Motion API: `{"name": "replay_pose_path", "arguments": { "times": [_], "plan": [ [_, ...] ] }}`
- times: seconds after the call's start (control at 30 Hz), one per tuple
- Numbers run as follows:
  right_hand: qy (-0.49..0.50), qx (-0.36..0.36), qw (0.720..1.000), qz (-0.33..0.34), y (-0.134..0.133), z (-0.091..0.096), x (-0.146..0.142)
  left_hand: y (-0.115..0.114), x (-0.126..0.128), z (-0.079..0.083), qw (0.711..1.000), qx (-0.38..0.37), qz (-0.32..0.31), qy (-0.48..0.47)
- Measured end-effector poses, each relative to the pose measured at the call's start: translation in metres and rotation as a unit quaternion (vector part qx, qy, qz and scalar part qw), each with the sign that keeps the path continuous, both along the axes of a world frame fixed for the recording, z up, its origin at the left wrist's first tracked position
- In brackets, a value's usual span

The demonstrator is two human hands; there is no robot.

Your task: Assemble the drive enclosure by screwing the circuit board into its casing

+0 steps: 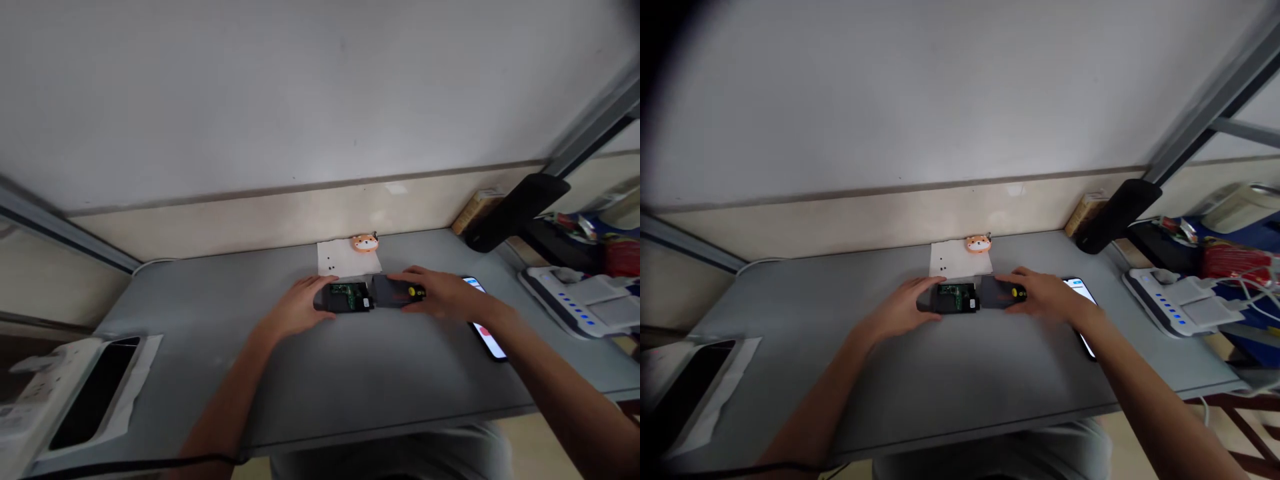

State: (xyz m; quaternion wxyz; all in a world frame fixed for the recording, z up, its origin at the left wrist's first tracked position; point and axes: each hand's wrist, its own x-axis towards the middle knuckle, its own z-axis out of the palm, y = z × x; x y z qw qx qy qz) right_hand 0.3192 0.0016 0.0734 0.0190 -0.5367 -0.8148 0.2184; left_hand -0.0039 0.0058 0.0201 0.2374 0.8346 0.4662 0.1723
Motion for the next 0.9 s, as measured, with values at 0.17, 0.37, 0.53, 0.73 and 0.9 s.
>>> {"name": "replay_pose_path", "arguments": {
  "times": [0.17,0.37,0.53,0.73,0.9],
  "plan": [
    [0.040,-0.049,0.997,0.037,0.006,0.004,-0.009,0.002,0.002,-0.001,1.000,-0.024,0.003,-0.019],
    [-0.012,0.049,0.996,0.068,-0.002,-0.015,-0.034,0.001,0.012,-0.004,1.000,-0.011,0.015,-0.007],
    [0.000,0.091,0.991,0.099,0.001,-0.028,-0.053,0.000,0.015,-0.009,1.000,0.005,0.017,0.018],
    [0.222,0.167,0.958,0.068,0.012,-0.019,-0.067,0.001,0.011,-0.011,0.999,0.026,-0.005,0.023],
    [0.531,0.240,0.792,-0.183,0.029,-0.017,-0.068,-0.001,0.015,-0.009,0.999,0.044,-0.016,0.009]
  ]
}}
